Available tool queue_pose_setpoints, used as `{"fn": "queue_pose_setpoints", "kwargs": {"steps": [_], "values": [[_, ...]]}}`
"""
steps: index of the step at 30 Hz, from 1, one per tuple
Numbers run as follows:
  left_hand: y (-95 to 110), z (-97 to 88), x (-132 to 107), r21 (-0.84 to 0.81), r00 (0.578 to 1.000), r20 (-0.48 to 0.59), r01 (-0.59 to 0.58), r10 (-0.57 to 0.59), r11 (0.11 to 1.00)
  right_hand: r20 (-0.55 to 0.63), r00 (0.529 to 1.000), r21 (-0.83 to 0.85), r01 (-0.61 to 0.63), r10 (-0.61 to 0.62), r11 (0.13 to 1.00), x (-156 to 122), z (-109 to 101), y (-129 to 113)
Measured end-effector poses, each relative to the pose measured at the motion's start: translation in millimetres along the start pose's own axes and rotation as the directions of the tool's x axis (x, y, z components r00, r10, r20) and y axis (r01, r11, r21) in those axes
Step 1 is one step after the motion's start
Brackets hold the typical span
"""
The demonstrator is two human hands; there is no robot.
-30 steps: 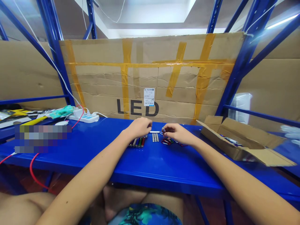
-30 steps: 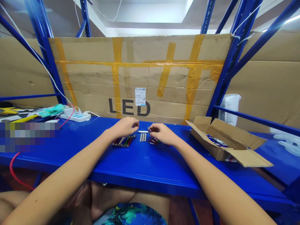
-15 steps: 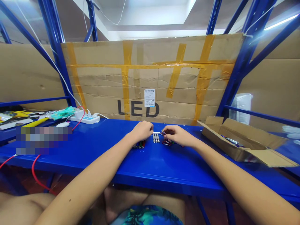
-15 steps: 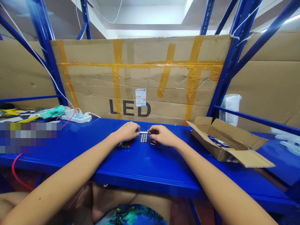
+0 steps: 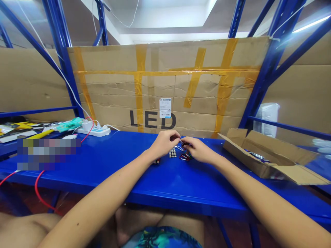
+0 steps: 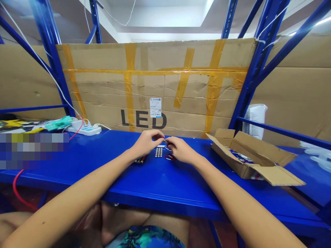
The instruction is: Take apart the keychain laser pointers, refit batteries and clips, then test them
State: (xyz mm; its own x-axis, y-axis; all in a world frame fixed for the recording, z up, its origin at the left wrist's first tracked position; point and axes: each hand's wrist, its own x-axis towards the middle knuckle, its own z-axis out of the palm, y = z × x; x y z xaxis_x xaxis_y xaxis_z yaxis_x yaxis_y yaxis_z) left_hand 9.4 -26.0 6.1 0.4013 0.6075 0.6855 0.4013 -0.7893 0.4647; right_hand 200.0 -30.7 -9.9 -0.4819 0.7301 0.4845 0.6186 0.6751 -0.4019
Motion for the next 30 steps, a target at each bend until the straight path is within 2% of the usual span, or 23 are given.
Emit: {"fn": "queue_pose_setpoints", "kwargs": {"steps": [4, 7, 13, 17, 24, 30], "values": [[-2.7, 1.5, 1.4, -0.104, 0.996, -0.044, 0.07, -0.075, 0.992, -0.07, 0.996, 0.004, 0.06, -0.059, 0.998, 0.0, 1.0, 1.4], [-3.5, 2.0, 2.3, -0.173, 0.989, -0.04, 0.136, -0.145, 0.975, -0.12, 0.989, 0.0, 0.089, -0.088, 0.996, -1.0, 1.4, -0.4], [-1.5, 3.2, 1.6, -0.255, 0.975, 0.078, 0.223, -0.209, 0.941, -0.195, 0.976, -0.051, 0.083, -0.092, 0.995, -3.0, 2.9, -4.3], [-3.0, 4.6, 0.5, -0.197, 0.978, 0.103, 0.197, -0.18, 0.96, -0.239, 0.961, -0.109, 0.115, -0.139, 0.987, -3.6, 0.9, -2.4], [-2.0, 4.4, -2.8, -0.091, 0.991, 0.074, 0.117, -0.11, 0.989, -0.163, 0.971, -0.145, 0.153, -0.176, 0.978, -4.6, -3.3, -5.2], [2.5, 3.4, -4.4, -0.077, 0.994, 0.082, 0.076, -0.07, 0.994, -0.173, 0.962, -0.129, 0.192, -0.212, 0.973, -6.9, -3.8, -6.1]]}}
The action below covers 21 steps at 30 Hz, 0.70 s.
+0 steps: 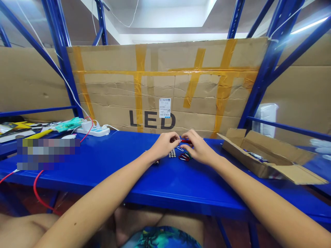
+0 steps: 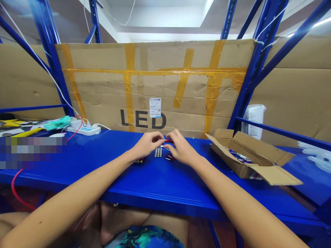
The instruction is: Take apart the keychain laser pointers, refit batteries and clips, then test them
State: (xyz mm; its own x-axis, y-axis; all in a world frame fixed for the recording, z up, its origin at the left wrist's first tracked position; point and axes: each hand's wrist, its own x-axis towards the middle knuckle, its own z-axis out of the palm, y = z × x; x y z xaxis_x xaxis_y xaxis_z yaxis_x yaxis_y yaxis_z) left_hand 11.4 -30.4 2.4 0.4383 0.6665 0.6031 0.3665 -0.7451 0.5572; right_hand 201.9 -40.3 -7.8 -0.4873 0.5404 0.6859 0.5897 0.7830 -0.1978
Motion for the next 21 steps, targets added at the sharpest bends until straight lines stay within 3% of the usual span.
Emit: {"fn": "queue_pose_setpoints", "kwargs": {"steps": [5, 13, 17, 21], "values": [[-2.1, -1.9, 0.4, 0.02, 1.0, 0.012, -0.029, 0.029, 0.999, -0.029, 0.999, 0.003, 0.034, -0.033, 0.999, 0.0, -2.0, 0.3], [-2.1, -1.5, -1.3, 0.106, 0.995, 0.073, -0.078, 0.07, 0.991, 0.061, 0.998, -0.038, -0.001, 0.003, 0.999, 1.8, -2.5, -4.3], [-0.7, -2.8, -1.8, 0.072, 0.995, 0.078, -0.066, 0.06, 0.995, 0.008, 1.0, -0.012, -0.024, 0.024, 1.0, 0.5, -2.2, -6.3], [-4.0, -5.2, -1.7, 0.037, 0.993, 0.103, -0.062, 0.058, 0.997, -0.027, 0.999, 0.013, 0.031, -0.031, 0.999, -1.1, -2.4, -3.2]]}}
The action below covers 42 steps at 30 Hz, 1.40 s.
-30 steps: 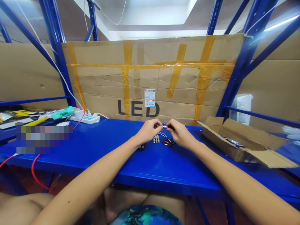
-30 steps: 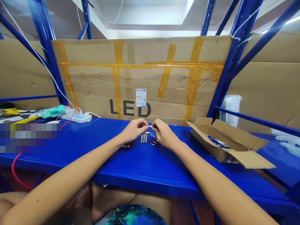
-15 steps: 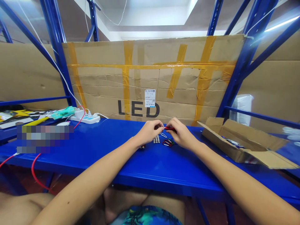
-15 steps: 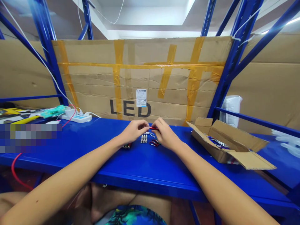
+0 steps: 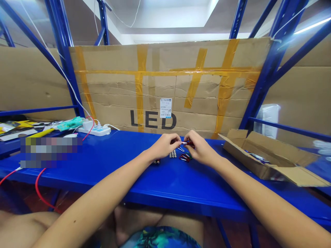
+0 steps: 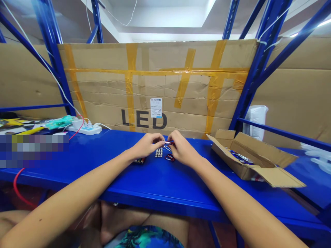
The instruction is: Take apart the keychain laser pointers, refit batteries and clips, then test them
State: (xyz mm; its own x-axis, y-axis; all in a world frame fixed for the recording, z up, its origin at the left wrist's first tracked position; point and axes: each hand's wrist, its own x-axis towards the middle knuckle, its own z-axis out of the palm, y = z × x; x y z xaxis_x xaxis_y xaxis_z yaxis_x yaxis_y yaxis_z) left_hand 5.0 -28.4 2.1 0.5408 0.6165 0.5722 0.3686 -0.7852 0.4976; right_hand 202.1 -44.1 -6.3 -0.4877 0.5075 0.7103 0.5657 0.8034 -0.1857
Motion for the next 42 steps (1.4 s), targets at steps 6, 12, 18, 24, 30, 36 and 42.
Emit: {"fn": "queue_pose_setpoints", "kwargs": {"steps": [6, 12, 18, 24, 30, 36, 42], "values": [[-2.1, 0.3, -0.5, 0.006, 1.0, -0.006, -0.028, 0.028, 1.0, 0.025, 0.997, 0.005, 0.069, -0.069, 0.998, -0.1, -1.6, 2.1], [3.0, 2.8, -0.4, 0.06, 0.998, -0.02, -0.061, 0.062, 0.996, 0.057, 0.998, 0.013, -0.008, 0.007, 1.0, 0.6, -4.3, -3.7], [3.3, 4.6, -0.3, 0.087, 0.994, -0.009, -0.108, 0.109, 0.99, 0.173, 0.96, 0.112, -0.241, 0.22, 0.964, 2.5, -3.9, -4.6], [2.0, 5.0, 0.1, 0.113, 0.987, 0.016, -0.159, 0.158, 0.981, 0.26, 0.911, 0.266, -0.386, 0.32, 0.883, 3.3, -2.8, -2.8], [4.2, 1.9, -0.1, 0.093, 0.996, -0.019, -0.084, 0.086, 0.992, 0.167, 0.937, 0.372, -0.348, 0.306, 0.861, 0.8, 0.4, -5.5], [3.2, 0.6, 0.2, 0.092, 0.997, -0.016, -0.079, 0.081, 0.993, 0.09, 0.96, 0.329, -0.28, 0.266, 0.902, -0.1, 3.6, 2.1], [2.4, 1.4, 0.9, 0.13, 0.993, -0.008, -0.113, 0.115, 0.985, 0.095, 0.971, 0.181, -0.236, 0.222, 0.955, 3.5, -4.8, -4.1]]}}
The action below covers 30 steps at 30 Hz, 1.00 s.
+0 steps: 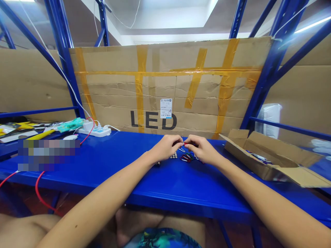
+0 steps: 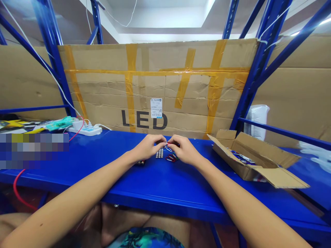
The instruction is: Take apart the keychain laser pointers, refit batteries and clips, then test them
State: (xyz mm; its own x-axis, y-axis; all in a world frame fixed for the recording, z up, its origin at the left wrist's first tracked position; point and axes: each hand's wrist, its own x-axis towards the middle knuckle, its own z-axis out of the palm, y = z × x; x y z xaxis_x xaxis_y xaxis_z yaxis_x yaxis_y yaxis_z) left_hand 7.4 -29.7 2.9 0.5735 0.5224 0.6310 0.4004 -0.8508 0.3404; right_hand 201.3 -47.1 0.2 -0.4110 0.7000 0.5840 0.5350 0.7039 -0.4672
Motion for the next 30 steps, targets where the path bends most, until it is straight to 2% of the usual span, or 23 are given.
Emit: {"fn": "queue_pose_setpoints", "kwargs": {"steps": [5, 9, 11, 14, 17, 23, 30], "values": [[0, 2.3, 0, 0.07, 0.997, 0.001, -0.078, 0.078, 0.994, 0.068, 0.995, 0.011, -0.08, 0.079, 0.997, -1, 1, -1], [0, 4.2, 0, 0.084, 0.99, 0.018, -0.141, 0.14, 0.986, 0.144, 0.97, 0.183, -0.22, 0.195, 0.958, 1, 2, 5], [-1, 4.5, 1, 0.073, 0.986, 0.028, -0.169, 0.167, 0.983, 0.227, 0.944, 0.32, -0.306, 0.241, 0.897, 2, 2, 7], [-1, 3.8, 1, 0.042, 0.977, 0.027, -0.211, 0.21, 0.977, 0.343, 0.892, 0.517, -0.44, 0.294, 0.734, 1, 0, 5], [2, 2.6, 1, 0.026, 0.968, 0.041, -0.25, 0.249, 0.968, 0.45, 0.827, 0.593, -0.559, 0.337, 0.58, 0, -4, 1], [8, 3.1, 0, 0.093, 0.951, 0.076, -0.306, 0.3, 0.947, 0.617, 0.729, 0.608, -0.681, 0.298, 0.407, 0, -11, 5], [14, 8.0, 1, 0.222, 0.938, 0.088, -0.346, 0.334, 0.912, 0.724, 0.672, 0.617, -0.731, 0.154, 0.291, 0, -18, 15]]}}
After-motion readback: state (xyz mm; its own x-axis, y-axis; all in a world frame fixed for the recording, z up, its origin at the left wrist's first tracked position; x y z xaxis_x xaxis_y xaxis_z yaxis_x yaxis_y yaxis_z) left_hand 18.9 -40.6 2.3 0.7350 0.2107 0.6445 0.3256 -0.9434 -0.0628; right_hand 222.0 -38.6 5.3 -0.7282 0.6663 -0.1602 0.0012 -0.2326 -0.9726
